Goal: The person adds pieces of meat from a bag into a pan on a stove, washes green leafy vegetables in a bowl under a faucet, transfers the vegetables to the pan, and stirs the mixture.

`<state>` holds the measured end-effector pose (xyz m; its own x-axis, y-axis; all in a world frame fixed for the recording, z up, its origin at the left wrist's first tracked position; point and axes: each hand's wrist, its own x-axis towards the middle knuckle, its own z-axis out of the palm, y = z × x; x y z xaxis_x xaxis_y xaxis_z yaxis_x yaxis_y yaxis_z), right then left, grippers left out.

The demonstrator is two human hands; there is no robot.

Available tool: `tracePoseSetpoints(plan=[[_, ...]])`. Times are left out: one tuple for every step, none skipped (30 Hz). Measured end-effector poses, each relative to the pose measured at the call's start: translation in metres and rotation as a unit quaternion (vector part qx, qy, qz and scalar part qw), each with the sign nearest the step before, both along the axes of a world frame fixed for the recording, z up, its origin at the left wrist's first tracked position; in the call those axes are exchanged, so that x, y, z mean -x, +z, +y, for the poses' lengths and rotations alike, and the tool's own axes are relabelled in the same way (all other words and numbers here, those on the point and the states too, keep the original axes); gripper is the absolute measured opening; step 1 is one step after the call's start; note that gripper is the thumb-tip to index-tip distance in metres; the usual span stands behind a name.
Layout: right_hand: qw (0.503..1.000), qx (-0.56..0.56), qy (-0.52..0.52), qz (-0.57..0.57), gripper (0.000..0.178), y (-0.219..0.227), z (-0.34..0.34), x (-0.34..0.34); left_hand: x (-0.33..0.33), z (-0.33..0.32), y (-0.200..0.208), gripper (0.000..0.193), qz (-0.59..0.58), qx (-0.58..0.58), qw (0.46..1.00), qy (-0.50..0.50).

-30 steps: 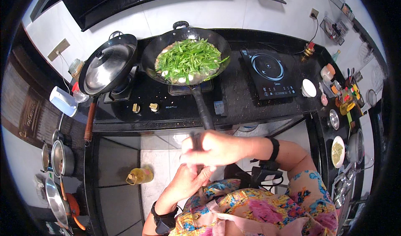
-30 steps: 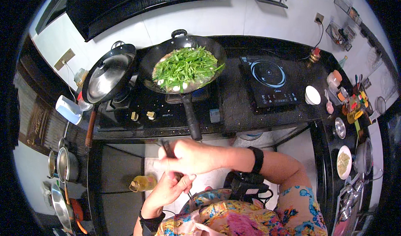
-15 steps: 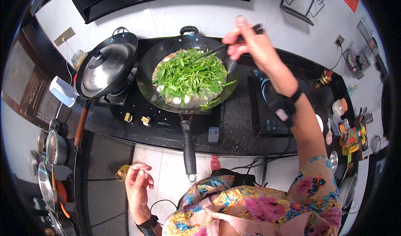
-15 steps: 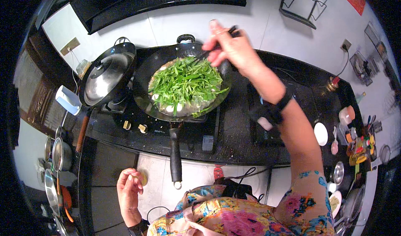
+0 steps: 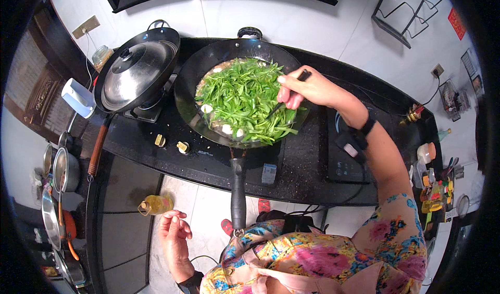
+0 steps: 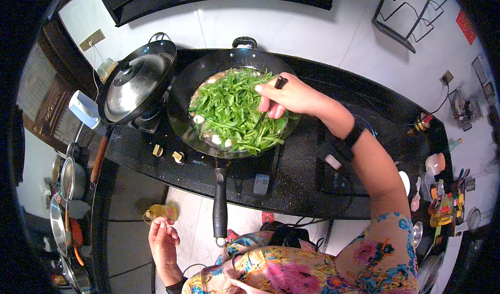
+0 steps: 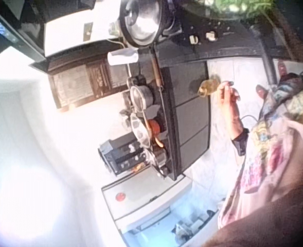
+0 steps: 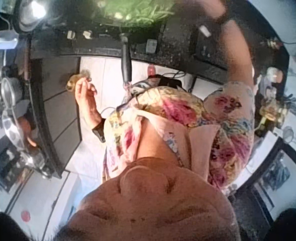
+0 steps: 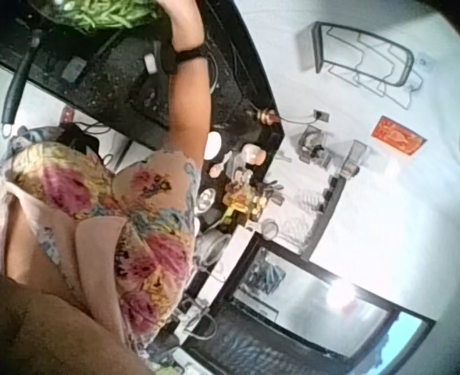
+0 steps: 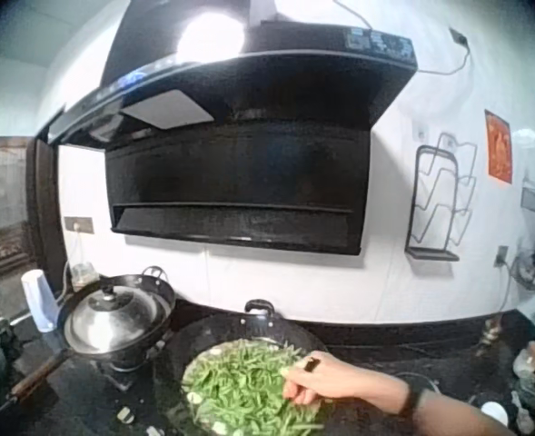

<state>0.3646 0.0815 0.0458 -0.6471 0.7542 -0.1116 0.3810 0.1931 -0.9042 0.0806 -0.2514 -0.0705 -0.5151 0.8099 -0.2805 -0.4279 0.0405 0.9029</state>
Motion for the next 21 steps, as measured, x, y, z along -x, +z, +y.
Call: tracePoseSetpoints(plan=[[1.0, -0.016, -0.019, -0.012, 0.043, -0.011, 0.011, 0.007, 0.003, -0.003, 0.0, 0.012, -0.002, -0.001, 1.0, 0.005], [0.998, -0.033, -0.045, -0.026, 0.042, -0.024, 0.019, 0.015, 0.007, -0.004, -0.001, 0.012, -0.005, -0.002, 1.0, 0.005], [0.994, -0.062, -0.087, -0.037, 0.041, -0.035, 0.019, 0.029, 0.01, -0.006, -0.001, 0.012, -0.006, -0.003, 1.0, 0.009], [0.993, -0.077, -0.081, -0.024, 0.04, -0.044, 0.017, 0.039, 0.014, -0.006, -0.001, 0.012, -0.009, -0.005, 1.0, 0.012], [0.99, -0.132, -0.047, -0.017, 0.039, -0.053, 0.012, 0.047, 0.018, -0.009, -0.002, 0.012, -0.011, -0.004, 1.0, 0.011], [0.983, -0.185, -0.012, -0.009, 0.038, -0.061, 0.006, 0.054, 0.022, -0.012, -0.002, 0.012, -0.01, -0.004, 1.0, 0.012], [0.985, -0.166, 0.021, 0.045, 0.036, -0.063, 0.003, 0.055, 0.026, -0.014, -0.002, 0.012, -0.01, -0.005, 1.0, 0.013], [0.991, -0.089, 0.009, 0.101, 0.035, -0.068, 0.007, 0.049, 0.03, -0.017, -0.003, 0.012, -0.01, -0.005, 1.0, 0.012], [0.994, -0.077, -0.028, 0.066, 0.035, -0.068, 0.02, 0.037, 0.035, -0.018, -0.005, 0.012, -0.013, -0.007, 1.0, 0.012], [0.995, -0.065, -0.066, 0.033, 0.036, -0.065, 0.032, 0.025, 0.039, -0.02, -0.006, 0.012, -0.015, -0.008, 1.0, 0.011], [0.989, -0.103, -0.107, 0.016, 0.037, -0.057, 0.033, 0.021, 0.044, -0.021, -0.007, 0.011, -0.016, -0.01, 1.0, 0.011], [0.984, -0.145, -0.103, -0.019, 0.039, -0.044, 0.03, 0.021, 0.047, -0.023, -0.009, 0.011, -0.021, -0.012, 1.0, 0.015], [0.98, -0.164, -0.105, -0.045, 0.04, -0.032, 0.025, 0.025, 0.05, -0.026, -0.011, 0.011, -0.026, -0.015, 0.999, 0.02], [0.975, -0.18, -0.11, -0.073, 0.042, -0.02, 0.019, 0.028, 0.053, -0.029, -0.013, 0.011, -0.031, -0.016, 0.999, 0.022], [0.97, -0.199, -0.11, -0.082, 0.042, -0.01, 0.017, 0.032, 0.056, -0.03, -0.014, 0.011, -0.03, -0.015, 0.999, 0.022], [0.972, -0.206, -0.106, -0.04, 0.043, -0.002, 0.019, 0.038, 0.058, -0.031, -0.015, 0.011, -0.029, -0.014, 0.999, 0.023], [0.97, -0.203, -0.132, -0.007, 0.043, -0.002, 0.024, 0.047, 0.06, -0.033, -0.016, 0.011, -0.028, -0.013, 0.999, 0.025], [0.965, -0.203, -0.163, 0.022, 0.042, 0.0, 0.03, 0.054, 0.062, -0.033, -0.018, 0.011, -0.03, -0.016, 0.999, 0.018], [0.958, -0.209, -0.19, 0.038, 0.043, -0.007, 0.04, 0.062, 0.063, -0.032, -0.019, 0.012, -0.032, -0.018, 0.999, 0.011], [0.961, -0.171, -0.194, 0.099, 0.043, -0.016, 0.047, 0.071, 0.065, -0.032, -0.021, 0.012, -0.035, -0.022, 0.999, 0.005], [0.962, -0.112, -0.211, 0.135, 0.042, -0.028, 0.048, 0.075, 0.064, -0.03, -0.021, 0.012, -0.037, -0.019, 0.999, -0.002]])
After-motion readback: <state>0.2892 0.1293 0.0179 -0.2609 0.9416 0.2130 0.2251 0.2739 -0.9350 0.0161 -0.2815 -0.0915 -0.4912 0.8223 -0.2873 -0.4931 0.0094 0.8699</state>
